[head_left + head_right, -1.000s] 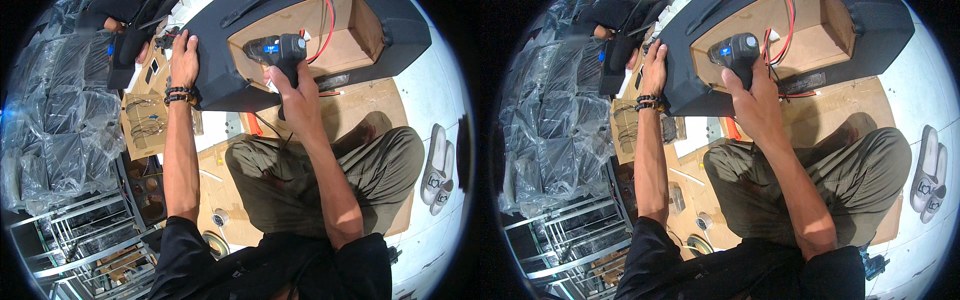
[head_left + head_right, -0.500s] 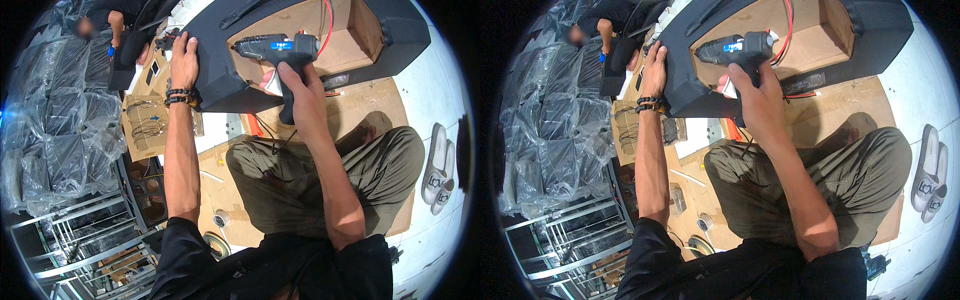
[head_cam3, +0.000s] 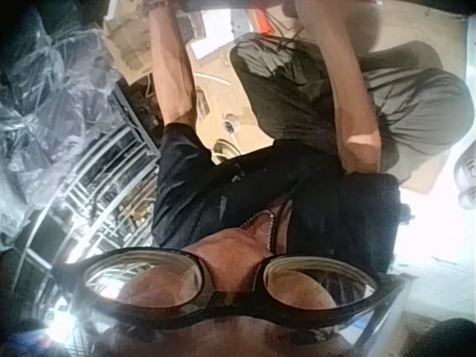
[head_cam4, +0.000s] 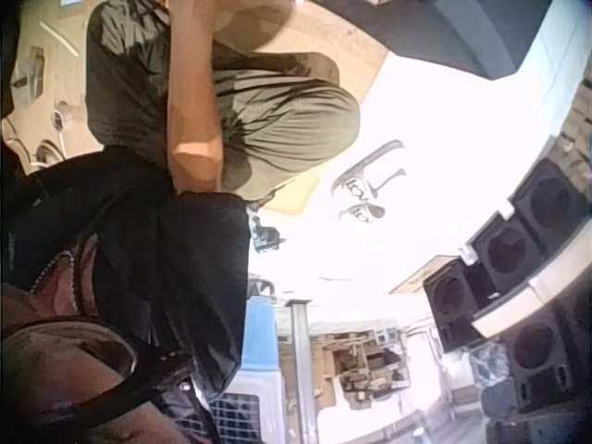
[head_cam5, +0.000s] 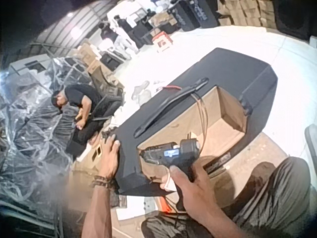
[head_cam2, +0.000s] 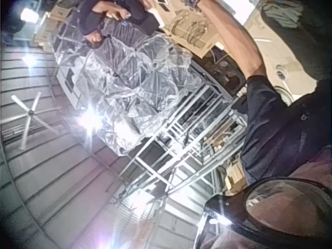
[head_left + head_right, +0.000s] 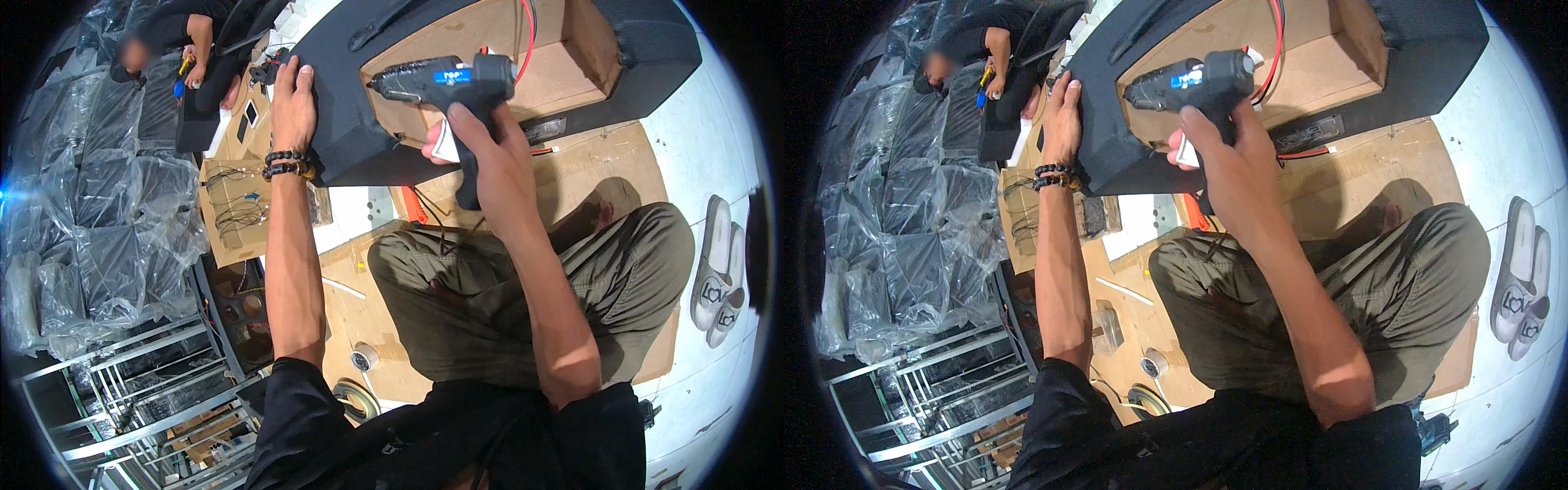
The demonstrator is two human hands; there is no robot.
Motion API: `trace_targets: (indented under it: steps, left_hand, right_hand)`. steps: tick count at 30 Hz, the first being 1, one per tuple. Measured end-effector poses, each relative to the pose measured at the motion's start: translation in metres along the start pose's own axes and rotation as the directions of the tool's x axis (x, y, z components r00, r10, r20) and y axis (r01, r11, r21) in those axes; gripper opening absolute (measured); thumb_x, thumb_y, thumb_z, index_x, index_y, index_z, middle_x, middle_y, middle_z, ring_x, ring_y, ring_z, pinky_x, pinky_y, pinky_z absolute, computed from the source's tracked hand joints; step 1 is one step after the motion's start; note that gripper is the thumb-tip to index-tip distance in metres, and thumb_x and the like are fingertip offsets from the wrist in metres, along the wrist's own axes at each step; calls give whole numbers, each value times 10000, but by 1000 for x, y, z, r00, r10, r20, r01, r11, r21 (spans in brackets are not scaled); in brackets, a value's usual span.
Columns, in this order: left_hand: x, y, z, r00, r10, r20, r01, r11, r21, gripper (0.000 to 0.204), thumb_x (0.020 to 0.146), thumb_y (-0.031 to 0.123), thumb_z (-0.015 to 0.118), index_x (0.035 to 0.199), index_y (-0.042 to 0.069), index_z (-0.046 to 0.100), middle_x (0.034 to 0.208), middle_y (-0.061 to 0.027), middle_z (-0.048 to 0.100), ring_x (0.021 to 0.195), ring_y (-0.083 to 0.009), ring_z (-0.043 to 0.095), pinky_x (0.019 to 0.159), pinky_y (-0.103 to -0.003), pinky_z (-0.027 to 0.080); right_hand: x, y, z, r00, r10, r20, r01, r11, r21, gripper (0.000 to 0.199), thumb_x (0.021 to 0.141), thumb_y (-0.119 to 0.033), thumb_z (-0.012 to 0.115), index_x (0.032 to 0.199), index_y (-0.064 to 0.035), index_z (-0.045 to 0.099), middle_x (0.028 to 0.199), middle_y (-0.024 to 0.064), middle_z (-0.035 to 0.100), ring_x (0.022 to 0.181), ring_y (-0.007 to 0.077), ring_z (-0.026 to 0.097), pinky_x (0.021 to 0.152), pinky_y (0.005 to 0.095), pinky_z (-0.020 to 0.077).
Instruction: The person sits on the floor and uses a hot glue gun to apply adhesive along the edges of a black speaker enclosure. They insert a glue stick, apply glue to the interior rim, and handle red and black wires. The person then stands, retrieves a circuit board from a box, and returns to the speaker.
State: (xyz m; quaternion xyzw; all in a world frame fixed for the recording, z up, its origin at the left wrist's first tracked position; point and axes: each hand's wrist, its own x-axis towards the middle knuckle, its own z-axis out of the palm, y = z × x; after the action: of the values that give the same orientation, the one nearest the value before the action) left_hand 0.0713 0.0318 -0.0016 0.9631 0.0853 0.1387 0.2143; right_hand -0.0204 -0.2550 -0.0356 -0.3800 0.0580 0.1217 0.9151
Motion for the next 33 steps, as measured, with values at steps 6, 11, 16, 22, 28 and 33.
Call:
trace_targets:
  steps: [6,11,16,22,28,33]
  left_hand:
    - [-2,3,1,1000,-29,6,29,1000,3,612,1006,448,462,1448,26,484,1552,-233,374,1458,-344,335,1192,-381,244]
    - [1,2,0,1000,-13,9,13,1000,7,610,1006,445,461,1446,24,486,1548,-235,378,1455,-344,338,1191,-380,244]
    - [0,2,0,1000,-22,7,22,1000,20,604,1007,437,463,1441,17,489,1539,-239,391,1453,-346,341,1189,-379,246]
    - [0,0,1,1000,-5,9,5,1000,12,599,1009,436,459,1443,24,488,1541,-234,391,1452,-344,343,1187,-381,252]
    - [1,0,0,1000,-14,9,14,1000,12,604,1010,449,463,1443,29,491,1544,-230,388,1454,-337,344,1189,-378,251]
    - [1,-2,2,1000,4,5,-5,1000,16,599,1008,443,466,1439,28,496,1540,-237,392,1453,-342,346,1188,-383,250]
  right_hand:
    - [7,-2,3,1000,-3,-7,3,1000,1,284,970,-225,607,1137,-3,552,852,83,660,752,147,662,699,280,534]
    - [7,-4,1,1000,11,-1,-11,1000,-15,279,975,-229,611,1133,-5,554,869,93,669,761,160,671,716,287,536]
    - [-5,-2,-7,999,-9,33,9,1000,0,281,982,-237,612,1139,-10,559,893,107,684,786,185,691,754,305,545]
    - [4,-8,-2,1000,10,19,-9,999,-35,263,972,-222,618,1120,-12,563,858,77,662,757,143,662,723,274,533]
    - [-16,-13,-12,998,55,18,-56,998,10,280,968,-221,623,1140,-7,566,850,77,667,758,143,659,722,283,534]
    - [-7,-10,-14,998,41,43,-40,999,-17,302,979,-227,612,1177,-4,566,880,102,684,777,172,681,732,292,543]
